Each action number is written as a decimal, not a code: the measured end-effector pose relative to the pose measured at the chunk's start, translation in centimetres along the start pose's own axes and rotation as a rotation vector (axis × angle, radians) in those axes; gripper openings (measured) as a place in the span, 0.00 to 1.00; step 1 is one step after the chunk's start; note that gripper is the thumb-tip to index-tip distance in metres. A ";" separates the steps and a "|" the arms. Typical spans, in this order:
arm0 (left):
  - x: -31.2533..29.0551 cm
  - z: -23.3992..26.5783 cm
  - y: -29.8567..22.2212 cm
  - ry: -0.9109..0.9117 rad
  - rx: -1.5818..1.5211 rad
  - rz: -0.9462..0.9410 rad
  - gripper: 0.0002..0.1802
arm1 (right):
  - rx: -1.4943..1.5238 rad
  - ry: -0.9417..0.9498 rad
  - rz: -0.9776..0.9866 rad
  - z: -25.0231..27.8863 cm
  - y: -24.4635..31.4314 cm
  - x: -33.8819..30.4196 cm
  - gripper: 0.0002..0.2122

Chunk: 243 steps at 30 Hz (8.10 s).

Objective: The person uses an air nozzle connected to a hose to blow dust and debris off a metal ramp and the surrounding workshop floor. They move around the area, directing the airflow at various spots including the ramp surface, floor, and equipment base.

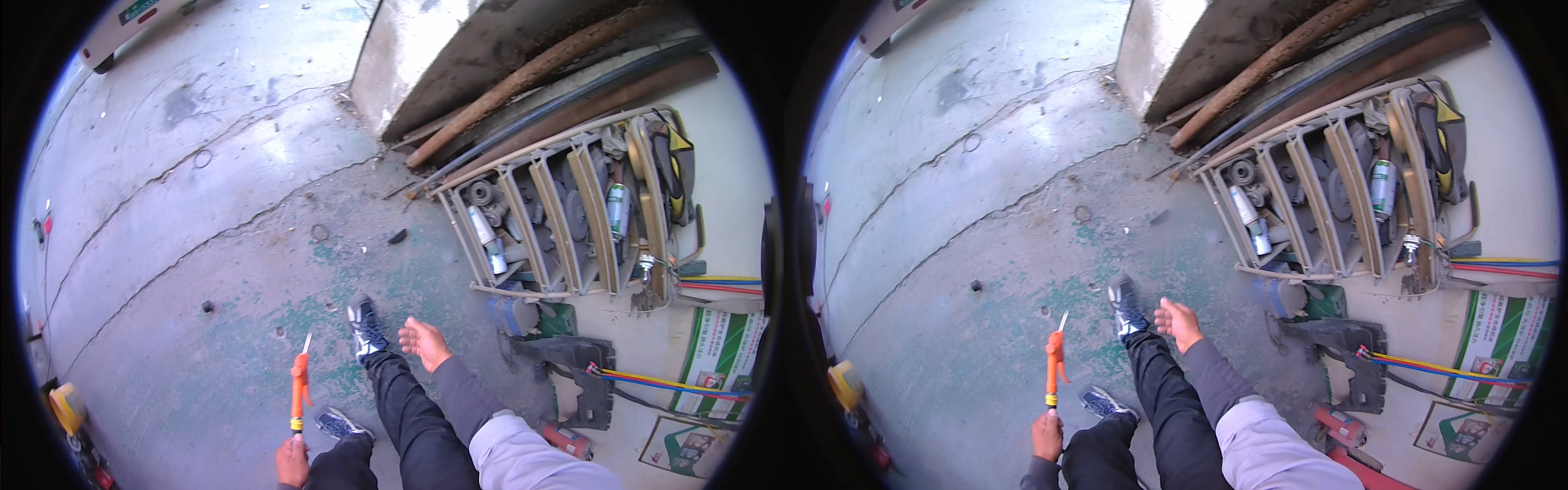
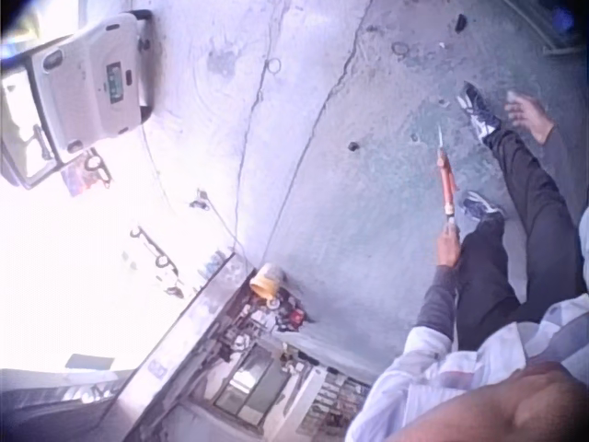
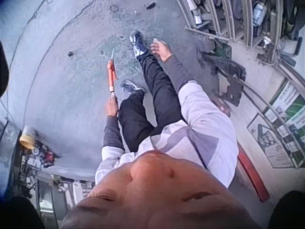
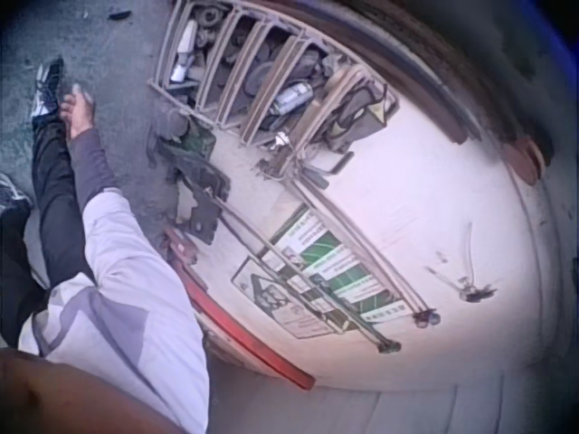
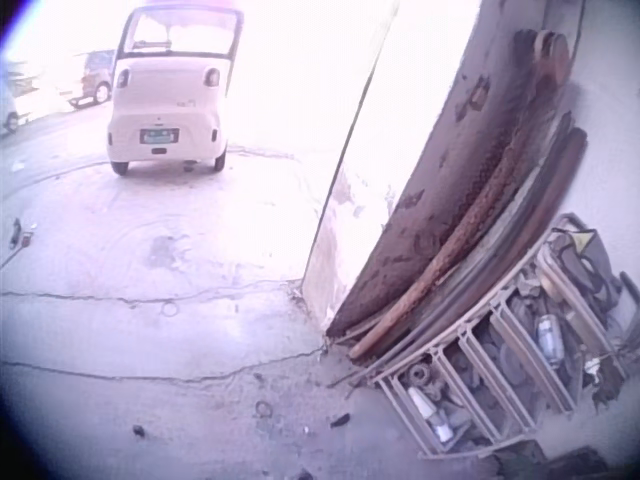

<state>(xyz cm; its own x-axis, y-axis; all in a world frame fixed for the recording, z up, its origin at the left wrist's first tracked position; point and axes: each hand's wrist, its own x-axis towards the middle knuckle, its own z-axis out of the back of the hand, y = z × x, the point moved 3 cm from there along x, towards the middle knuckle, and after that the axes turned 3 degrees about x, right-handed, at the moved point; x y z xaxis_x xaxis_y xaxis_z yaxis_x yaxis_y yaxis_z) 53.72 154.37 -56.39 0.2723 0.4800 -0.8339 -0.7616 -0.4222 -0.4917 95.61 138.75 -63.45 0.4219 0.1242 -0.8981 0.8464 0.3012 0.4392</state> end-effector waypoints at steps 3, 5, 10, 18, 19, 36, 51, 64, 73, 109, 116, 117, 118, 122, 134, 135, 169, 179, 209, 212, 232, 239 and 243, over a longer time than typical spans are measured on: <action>-2.2 -0.5 -1.9 0.047 0.078 -0.003 0.24 | -0.116 0.180 -0.087 -4.4 -5.3 -3.5 0.21; -3.3 -0.9 -3.4 0.033 0.335 -0.070 0.26 | -0.249 0.368 -0.165 -7.7 -8.3 -6.7 0.24; -6.0 -4.2 -6.5 0.098 0.664 -0.072 0.31 | -0.177 0.382 -0.317 -11.2 -12.3 -12.6 0.28; -11.0 -7.0 -5.6 0.143 0.779 -0.272 0.28 | 0.385 0.025 -0.262 -7.3 -17.8 -17.0 0.28; -11.6 -7.2 -4.8 0.180 0.760 -0.269 0.27 | 0.408 -0.051 -0.235 -7.0 -18.6 -17.4 0.29; -16.9 -13.9 12.1 0.176 0.952 0.003 0.21 | 0.716 -0.325 0.053 34.0 -20.2 -11.7 0.36; -19.9 -35.4 -3.2 0.146 1.138 -0.683 0.18 | 0.413 -0.303 -0.077 55.4 -23.3 -16.0 0.29; -30.7 -41.0 12.3 0.555 1.272 -0.671 0.24 | 0.989 -0.311 0.170 69.0 -31.7 -20.3 0.26; -38.7 -42.5 20.9 0.689 1.132 -0.630 0.25 | 0.542 -0.326 0.057 73.8 -39.7 -22.9 0.26; -18.7 -54.0 21.4 0.243 1.314 -0.800 0.20 | -0.237 -0.246 0.903 70.7 -11.0 -5.4 0.27; -21.1 -53.3 22.2 0.208 1.292 -0.776 0.20 | -0.172 -0.224 0.930 70.6 -10.5 -4.8 0.25; -21.3 -53.4 22.1 0.208 1.301 -0.781 0.20 | -0.181 -0.253 0.936 70.7 -10.1 -5.0 0.25; -21.4 -53.5 22.0 0.204 1.314 -0.792 0.20 | -0.194 -0.279 0.946 70.6 -9.6 -5.3 0.25; -21.4 -53.8 21.8 0.237 1.279 -0.821 0.20 | -0.270 -0.235 0.945 69.8 -8.1 -5.9 0.26; -19.1 -53.3 22.0 0.286 1.316 -0.795 0.22 | -0.325 -0.173 0.918 67.8 -10.5 -2.6 0.27; -18.9 -53.2 22.0 0.303 1.300 -0.785 0.23 | -0.247 -0.135 0.887 68.0 -11.4 -1.6 0.26; -18.9 -53.4 20.6 0.350 1.165 -0.853 0.22 | -0.414 -0.266 1.095 64.4 -4.8 -12.1 0.25; -19.3 -53.8 20.1 0.334 1.155 -0.883 0.21 | -0.439 -0.246 1.235 64.2 -3.2 -17.9 0.28; -20.2 -54.7 18.9 0.389 0.991 -0.954 0.18 | -0.449 -0.088 1.200 65.8 -1.7 -23.9 0.23; -20.5 -54.9 18.7 0.371 0.950 -1.021 0.16 | -0.294 -0.377 1.454 65.7 -0.7 -26.3 0.23; -21.2 -53.9 18.9 0.314 0.957 -1.032 0.18 | -0.181 -0.206 0.925 70.0 -4.1 -11.8 0.26; -20.6 -53.8 18.9 0.304 0.988 -0.988 0.19 | -0.213 -0.197 0.914 68.0 -4.5 -8.7 0.27; -20.2 -53.7 19.0 0.311 0.996 -1.004 0.19 | -0.241 -0.259 0.899 67.5 -4.4 -6.9 0.27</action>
<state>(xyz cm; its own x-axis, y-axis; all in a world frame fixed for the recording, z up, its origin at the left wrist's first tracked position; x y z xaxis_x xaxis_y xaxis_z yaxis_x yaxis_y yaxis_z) 65.34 95.31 -62.36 0.9431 0.0081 -0.3324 -0.2264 0.7479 -0.6240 110.95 72.73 -57.73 0.9627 0.1989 -0.1835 0.0954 0.3852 0.9179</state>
